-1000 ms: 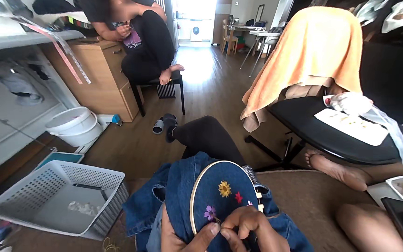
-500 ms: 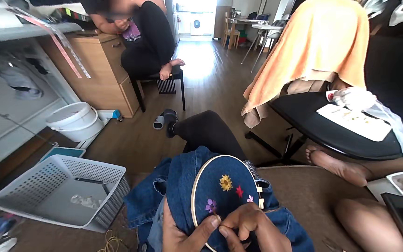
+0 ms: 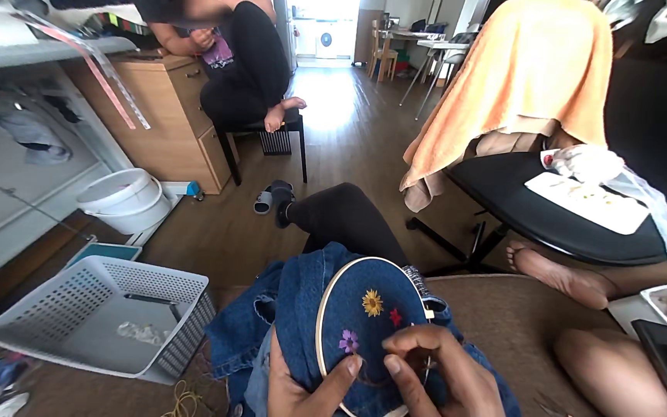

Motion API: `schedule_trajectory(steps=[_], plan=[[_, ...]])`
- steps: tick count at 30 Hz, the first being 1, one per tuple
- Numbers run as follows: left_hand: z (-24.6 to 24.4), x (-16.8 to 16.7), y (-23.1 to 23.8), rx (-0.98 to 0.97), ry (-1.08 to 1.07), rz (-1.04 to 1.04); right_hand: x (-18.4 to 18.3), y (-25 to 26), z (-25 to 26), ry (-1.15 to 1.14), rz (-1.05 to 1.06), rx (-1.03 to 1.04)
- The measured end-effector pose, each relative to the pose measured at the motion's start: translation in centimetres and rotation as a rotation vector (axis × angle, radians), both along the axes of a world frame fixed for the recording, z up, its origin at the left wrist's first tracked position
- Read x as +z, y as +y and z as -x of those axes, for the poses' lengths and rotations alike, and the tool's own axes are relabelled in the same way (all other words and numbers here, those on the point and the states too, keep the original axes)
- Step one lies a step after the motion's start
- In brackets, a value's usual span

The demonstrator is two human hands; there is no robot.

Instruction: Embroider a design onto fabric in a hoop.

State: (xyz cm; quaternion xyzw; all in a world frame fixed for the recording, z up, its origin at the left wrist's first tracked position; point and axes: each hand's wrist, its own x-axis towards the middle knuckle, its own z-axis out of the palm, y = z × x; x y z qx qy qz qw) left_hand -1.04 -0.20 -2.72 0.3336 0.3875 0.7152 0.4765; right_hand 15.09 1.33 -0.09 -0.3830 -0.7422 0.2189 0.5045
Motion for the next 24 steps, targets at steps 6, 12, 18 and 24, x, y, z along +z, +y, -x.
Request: schedule_trajectory(steps=[6, 12, 18, 24], plan=[[0.0, -0.2, -0.1, -0.007, -0.008, -0.013, -0.3, 0.5, 1.2, 0.148, 0.280, 0.188], [0.2, -0.3, -0.3, -0.024, 0.025, -0.015, -0.3, 1.0, 1.8, 0.262, 0.367, 0.186], [0.9, -1.0, -0.7, 0.040, 0.115, -0.093, -0.3, 1.2, 1.8, 0.311, 0.428, 0.189], [1.9, -2.1, -1.2, 0.251, 0.624, -0.239, -0.5, 1.3, 1.9, 0.342, 0.466, 0.211]])
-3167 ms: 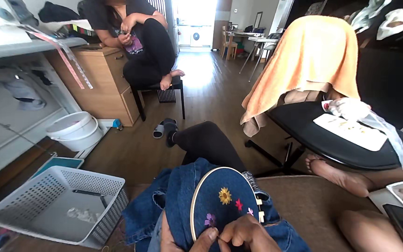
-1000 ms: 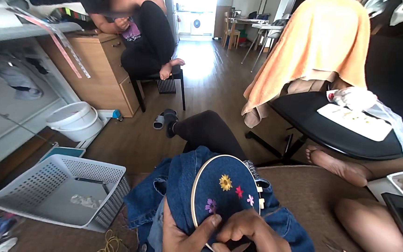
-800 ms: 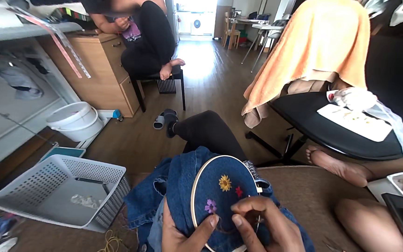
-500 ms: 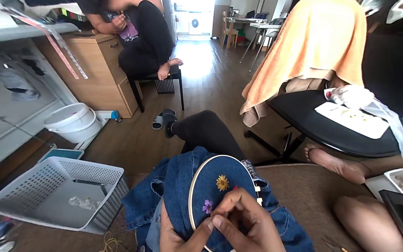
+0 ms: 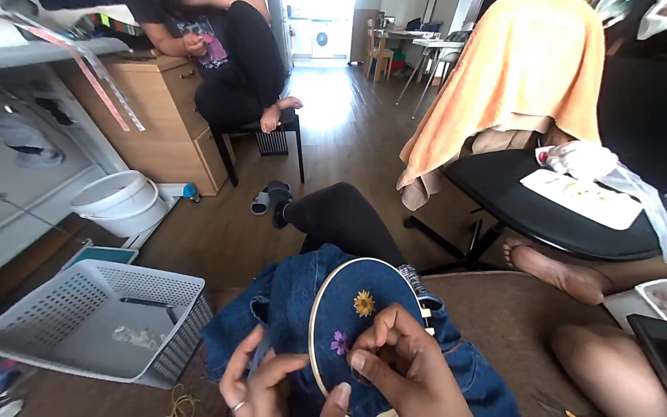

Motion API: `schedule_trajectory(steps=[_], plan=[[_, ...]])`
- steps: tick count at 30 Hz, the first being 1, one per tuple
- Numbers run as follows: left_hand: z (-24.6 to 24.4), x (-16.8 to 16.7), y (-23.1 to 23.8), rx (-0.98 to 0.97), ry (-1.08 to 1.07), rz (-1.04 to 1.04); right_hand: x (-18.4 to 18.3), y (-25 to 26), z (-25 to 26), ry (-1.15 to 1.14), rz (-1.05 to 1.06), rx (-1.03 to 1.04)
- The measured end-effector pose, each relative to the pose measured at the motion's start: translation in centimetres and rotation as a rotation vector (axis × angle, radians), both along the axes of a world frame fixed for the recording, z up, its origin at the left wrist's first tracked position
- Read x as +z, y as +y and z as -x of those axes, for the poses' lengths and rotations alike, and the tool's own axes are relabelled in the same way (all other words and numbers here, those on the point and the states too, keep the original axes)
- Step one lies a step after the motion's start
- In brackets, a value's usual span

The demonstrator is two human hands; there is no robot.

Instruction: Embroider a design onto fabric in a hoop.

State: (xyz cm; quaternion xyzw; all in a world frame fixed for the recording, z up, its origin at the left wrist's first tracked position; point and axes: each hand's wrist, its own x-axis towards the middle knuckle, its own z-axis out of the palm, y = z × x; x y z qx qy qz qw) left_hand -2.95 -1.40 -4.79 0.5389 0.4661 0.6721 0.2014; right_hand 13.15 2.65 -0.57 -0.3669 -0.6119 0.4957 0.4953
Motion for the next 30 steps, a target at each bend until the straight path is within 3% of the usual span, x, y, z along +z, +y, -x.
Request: schedule_trajectory(steps=[4, 24, 27, 30], plan=[[-0.3, 0.4, 0.3, -0.002, 0.179, 0.093, 0.0, 0.1, 0.1, 0.015, 0.026, 0.018], [-0.3, 0.7, 1.1, -0.013, 0.094, 0.108, -0.2, -0.3, 0.1, -0.175, -0.135, 0.031], [-0.2, 0.7, 1.1, -0.013, 0.094, 0.112, 0.0, 0.0, -0.5, -0.086, -0.068, 0.031], [-0.1, 0.7, 1.1, -0.018, 0.103, 0.119, 0.2, 1.1, -1.7, 0.190, 0.130, 0.130]])
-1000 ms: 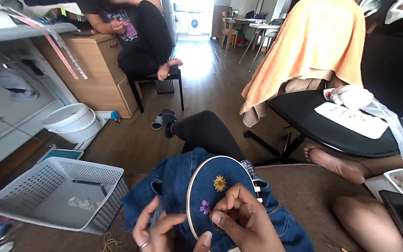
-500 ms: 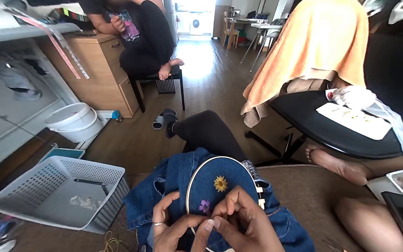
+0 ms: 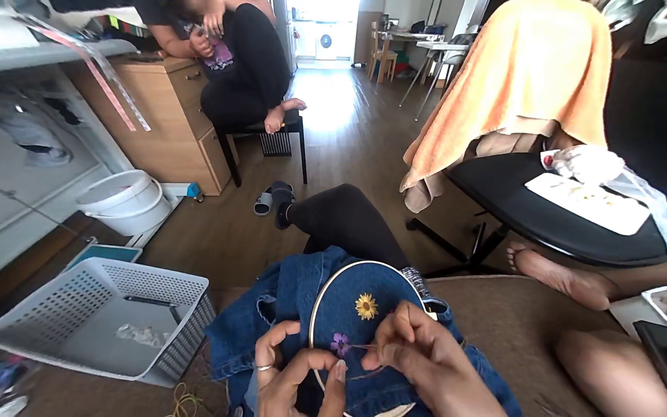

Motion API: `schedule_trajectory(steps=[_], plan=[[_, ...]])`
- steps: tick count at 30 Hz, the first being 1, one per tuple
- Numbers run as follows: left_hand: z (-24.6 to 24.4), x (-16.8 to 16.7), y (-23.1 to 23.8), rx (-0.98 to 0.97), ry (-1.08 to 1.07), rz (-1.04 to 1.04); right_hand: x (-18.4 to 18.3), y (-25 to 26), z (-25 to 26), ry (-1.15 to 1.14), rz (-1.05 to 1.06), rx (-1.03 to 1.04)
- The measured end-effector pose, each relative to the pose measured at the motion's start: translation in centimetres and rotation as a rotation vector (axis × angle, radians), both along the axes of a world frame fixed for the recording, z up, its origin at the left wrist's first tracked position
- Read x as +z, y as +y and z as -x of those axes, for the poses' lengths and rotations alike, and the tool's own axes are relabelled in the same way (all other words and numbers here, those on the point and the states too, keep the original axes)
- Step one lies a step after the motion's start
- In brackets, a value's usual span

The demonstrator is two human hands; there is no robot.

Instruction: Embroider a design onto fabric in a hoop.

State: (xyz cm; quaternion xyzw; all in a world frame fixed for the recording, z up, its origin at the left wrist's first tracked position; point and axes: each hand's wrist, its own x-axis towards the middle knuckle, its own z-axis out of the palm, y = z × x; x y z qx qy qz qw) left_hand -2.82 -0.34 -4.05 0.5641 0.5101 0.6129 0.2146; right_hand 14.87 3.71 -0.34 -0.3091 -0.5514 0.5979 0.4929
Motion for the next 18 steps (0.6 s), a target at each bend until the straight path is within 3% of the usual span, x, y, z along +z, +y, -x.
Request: schedule_trajectory(steps=[4, 8, 15, 17, 18], plan=[[0.1, -0.1, 0.0, -0.011, 0.000, -0.009, 0.4, 1.1, -1.7, 0.168, 0.149, 0.164], [0.4, -0.2, 0.0, -0.037, -0.028, -0.012, 1.1, 2.0, -5.3, 0.162, 0.076, 0.185], [0.5, -0.2, 0.0, -0.040, -0.024, -0.010, 1.8, 3.1, -13.0, 0.114, -0.040, -0.141], [0.5, -0.2, 0.0, -0.045, -0.027, -0.012, 1.4, 2.9, -13.2, -0.097, -0.082, -0.369], [0.4, -0.2, 0.0, -0.047, -0.031, -0.015, 1.1, 2.8, -13.2, -0.307, -0.137, -0.509]])
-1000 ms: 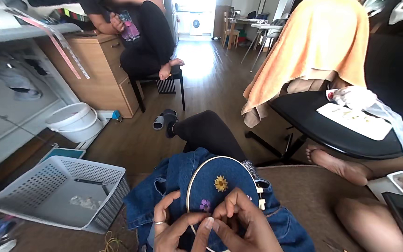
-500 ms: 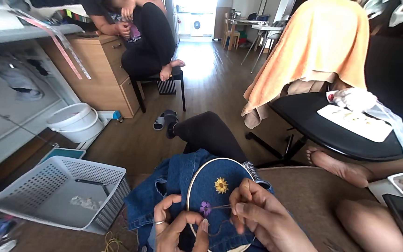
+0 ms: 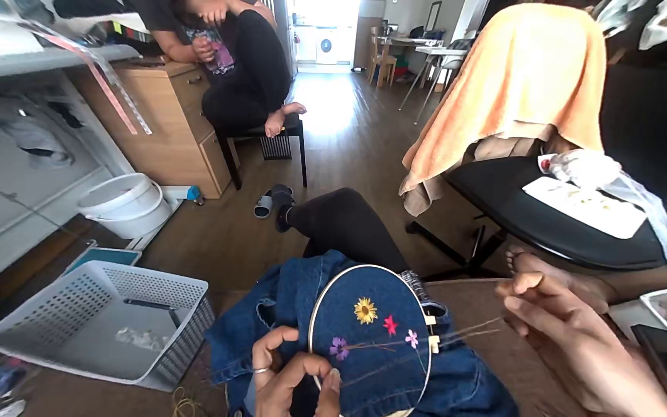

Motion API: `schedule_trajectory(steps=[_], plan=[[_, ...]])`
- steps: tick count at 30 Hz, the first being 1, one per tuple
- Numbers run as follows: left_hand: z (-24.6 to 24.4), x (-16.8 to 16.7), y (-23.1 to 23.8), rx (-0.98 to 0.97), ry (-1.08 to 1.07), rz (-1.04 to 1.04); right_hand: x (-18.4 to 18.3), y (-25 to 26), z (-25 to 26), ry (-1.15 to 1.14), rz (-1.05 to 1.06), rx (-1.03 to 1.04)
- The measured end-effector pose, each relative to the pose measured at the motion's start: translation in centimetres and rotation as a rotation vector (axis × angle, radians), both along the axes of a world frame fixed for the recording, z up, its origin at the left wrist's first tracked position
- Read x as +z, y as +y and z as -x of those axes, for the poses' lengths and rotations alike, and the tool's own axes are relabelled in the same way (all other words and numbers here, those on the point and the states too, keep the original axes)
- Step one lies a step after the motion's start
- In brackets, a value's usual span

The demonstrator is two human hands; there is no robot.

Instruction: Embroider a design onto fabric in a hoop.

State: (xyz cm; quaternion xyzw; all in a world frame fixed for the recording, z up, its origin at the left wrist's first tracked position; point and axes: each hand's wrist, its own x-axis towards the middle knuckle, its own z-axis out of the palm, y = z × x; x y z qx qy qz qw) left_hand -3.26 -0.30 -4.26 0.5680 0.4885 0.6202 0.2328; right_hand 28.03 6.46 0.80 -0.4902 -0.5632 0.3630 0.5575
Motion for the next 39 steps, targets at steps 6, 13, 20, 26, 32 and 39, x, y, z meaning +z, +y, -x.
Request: schedule_trajectory(steps=[6, 13, 20, 26, 32, 39], plan=[[0.0, 0.1, -0.3, -0.031, -0.034, 0.001, 0.9, -3.3, 4.9, -0.878, -0.370, -0.365], [0.0, 0.3, -0.2, -0.052, -0.079, 0.002, -1.0, -5.5, 14.9, -0.440, -0.419, 0.356], [-0.2, -0.4, 0.2, 0.033, -0.008, -0.020, 0.9, -5.1, 13.9, -0.486, -0.402, 0.332], [-0.4, -0.3, 0.4, 0.049, 0.063, -0.096, 2.3, -4.6, 13.6, -0.752, -0.689, 0.349], [-0.4, -0.3, 0.5, 0.045, 0.065, -0.142, 3.2, -3.8, 14.5, -0.852, -0.853, 0.385], [-0.5, 0.2, 1.1, 0.088, 0.107, -0.149, 3.1, -2.4, 13.9, -0.696, -0.783, 0.265]])
